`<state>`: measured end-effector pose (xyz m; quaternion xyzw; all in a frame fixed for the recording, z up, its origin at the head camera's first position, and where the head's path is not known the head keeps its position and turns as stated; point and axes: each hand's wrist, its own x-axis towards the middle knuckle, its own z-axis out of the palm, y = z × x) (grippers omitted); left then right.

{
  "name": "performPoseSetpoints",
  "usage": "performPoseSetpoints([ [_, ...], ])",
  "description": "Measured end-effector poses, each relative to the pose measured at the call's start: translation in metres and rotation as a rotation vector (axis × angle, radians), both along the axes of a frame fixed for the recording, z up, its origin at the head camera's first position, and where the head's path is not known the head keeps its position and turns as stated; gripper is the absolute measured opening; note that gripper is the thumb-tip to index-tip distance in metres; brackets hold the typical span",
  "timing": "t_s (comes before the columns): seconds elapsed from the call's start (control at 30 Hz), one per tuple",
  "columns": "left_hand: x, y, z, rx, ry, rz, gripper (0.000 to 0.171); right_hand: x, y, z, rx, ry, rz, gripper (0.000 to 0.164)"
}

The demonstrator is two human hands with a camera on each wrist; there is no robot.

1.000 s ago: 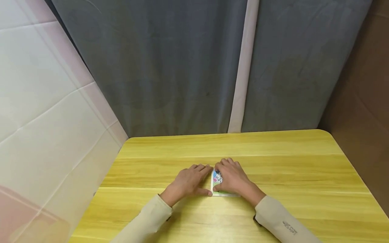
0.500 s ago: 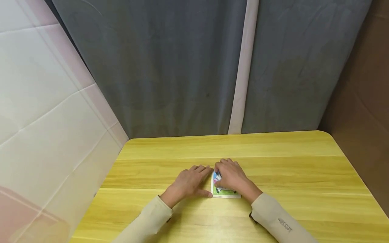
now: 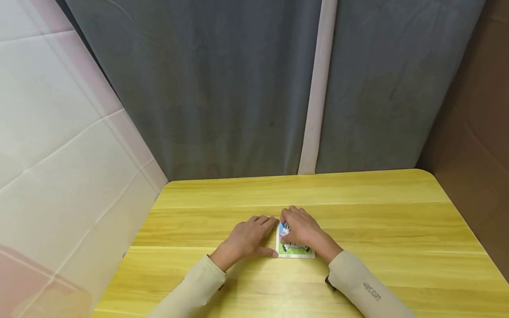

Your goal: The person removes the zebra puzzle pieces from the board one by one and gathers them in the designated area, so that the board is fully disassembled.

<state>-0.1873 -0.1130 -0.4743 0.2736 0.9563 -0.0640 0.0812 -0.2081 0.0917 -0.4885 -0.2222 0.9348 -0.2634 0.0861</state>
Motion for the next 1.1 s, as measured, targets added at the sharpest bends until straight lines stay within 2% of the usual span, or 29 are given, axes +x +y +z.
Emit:
performPoseSetpoints([
  [0.3, 0.002, -0.001, 0.001, 0.013, -0.003, 0.003, 0.098, 0.001, 0.001, -0.004, -0.022, 0.022, 0.002, 0.042],
  [0.53, 0.001, -0.001, 0.0, 0.015, -0.002, 0.0, 0.098, -0.001, 0.005, -0.007, -0.065, 0.051, 0.023, 0.029],
  [0.63, 0.001, -0.001, -0.001, 0.019, -0.006, 0.001, 0.098, -0.004, 0.007, -0.007, -0.069, 0.069, 0.05, 0.028],
  [0.87, 0.001, 0.0, 0.0, 0.029, -0.012, 0.007, 0.097, -0.012, 0.008, -0.007, -0.039, 0.086, 0.1, 0.031],
  [1.1, 0.0, 0.0, 0.0, 0.021, -0.01, 0.009, 0.098, -0.014, 0.009, -0.005, 0.003, 0.099, 0.101, 0.028],
])
